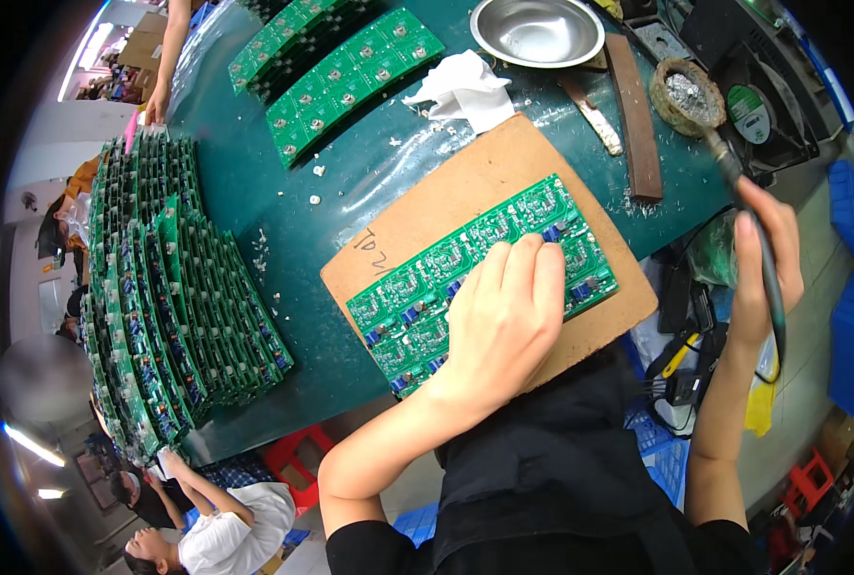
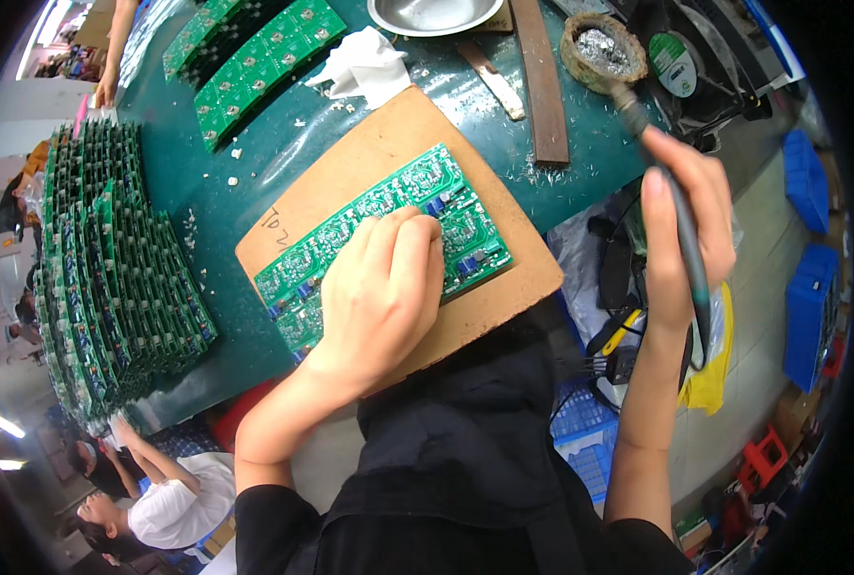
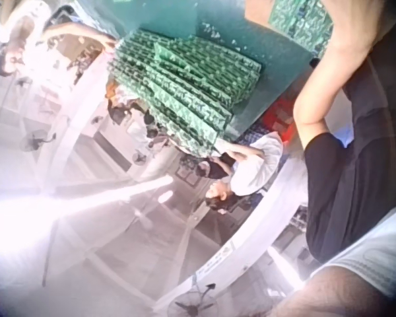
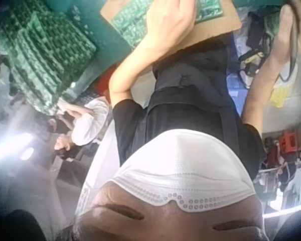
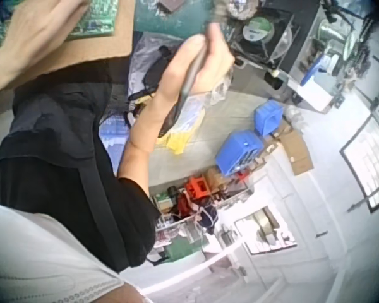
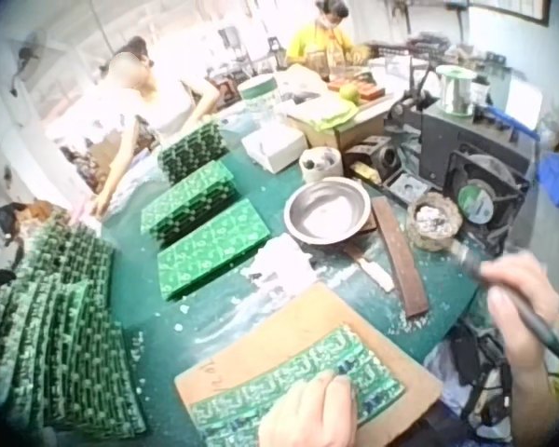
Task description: The person solders electronic components onto a circuit board using a soldering iron. The person then stacks the circuit board, inserts components into another circuit board by hand, and solders them with the soldering iron.
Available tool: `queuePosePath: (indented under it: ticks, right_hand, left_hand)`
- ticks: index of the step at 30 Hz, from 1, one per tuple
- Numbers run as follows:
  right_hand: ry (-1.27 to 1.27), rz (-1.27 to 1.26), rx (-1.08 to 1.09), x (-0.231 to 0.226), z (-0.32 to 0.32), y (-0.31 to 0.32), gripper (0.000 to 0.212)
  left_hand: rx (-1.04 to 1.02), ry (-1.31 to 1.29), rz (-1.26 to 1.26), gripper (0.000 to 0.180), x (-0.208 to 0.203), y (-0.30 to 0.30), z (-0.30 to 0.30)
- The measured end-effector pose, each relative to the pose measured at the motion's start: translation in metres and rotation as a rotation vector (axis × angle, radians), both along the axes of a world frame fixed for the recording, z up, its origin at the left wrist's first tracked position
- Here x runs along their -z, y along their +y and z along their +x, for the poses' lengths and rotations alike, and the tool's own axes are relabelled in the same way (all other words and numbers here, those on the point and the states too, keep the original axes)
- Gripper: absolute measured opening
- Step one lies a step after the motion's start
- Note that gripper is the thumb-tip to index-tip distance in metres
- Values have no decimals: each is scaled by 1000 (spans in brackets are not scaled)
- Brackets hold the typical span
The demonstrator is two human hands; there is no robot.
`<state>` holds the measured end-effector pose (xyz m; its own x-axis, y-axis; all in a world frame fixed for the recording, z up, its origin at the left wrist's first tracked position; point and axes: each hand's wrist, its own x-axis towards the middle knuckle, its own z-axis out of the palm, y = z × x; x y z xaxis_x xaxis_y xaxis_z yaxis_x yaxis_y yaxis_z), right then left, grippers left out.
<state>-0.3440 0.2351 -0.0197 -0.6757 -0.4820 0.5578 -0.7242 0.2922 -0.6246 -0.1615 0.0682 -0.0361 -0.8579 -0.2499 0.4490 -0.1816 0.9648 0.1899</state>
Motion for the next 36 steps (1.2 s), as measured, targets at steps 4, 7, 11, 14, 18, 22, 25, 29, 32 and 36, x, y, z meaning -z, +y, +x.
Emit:
queuePosePath:
  ticks: [4,7,11,14,18,22,25,29,32,36]
  right_hand:
    - [1,139,58,10,-23,-3,20]
    - [-265,-256,-154,8,15,13,22]
    - [-456,-323,-381,0,60,17,22]
    - [-471,-254,-406,0,69,11,19]
    - [-498,-241,-380,8,69,9,18]
    - [-476,-214,-401,14,63,7,19]
    - [-505,-229,-449,13,60,7,19]
    - [-412,-217,-435,14,49,11,22]
    - [-227,-185,-134,6,20,11,20]
    - [176,130,85,24,-22,-10,25]
  left_hand:
    - [-16,105,146,22,-3,-2,7]
    - [-33,31,260,18,-17,-2,16]
    - [-81,216,470,14,-18,-2,5]
    - [-19,136,408,11,-3,-9,-1]
    - [-43,109,382,10,1,-6,-6]
    - [-40,89,249,11,1,-4,-9]
    - [-58,34,167,11,-2,1,-12]
    - [-101,26,92,10,1,0,-9]
    - [-94,72,115,11,-2,2,-13]
    - [-118,99,99,10,-1,2,-8]
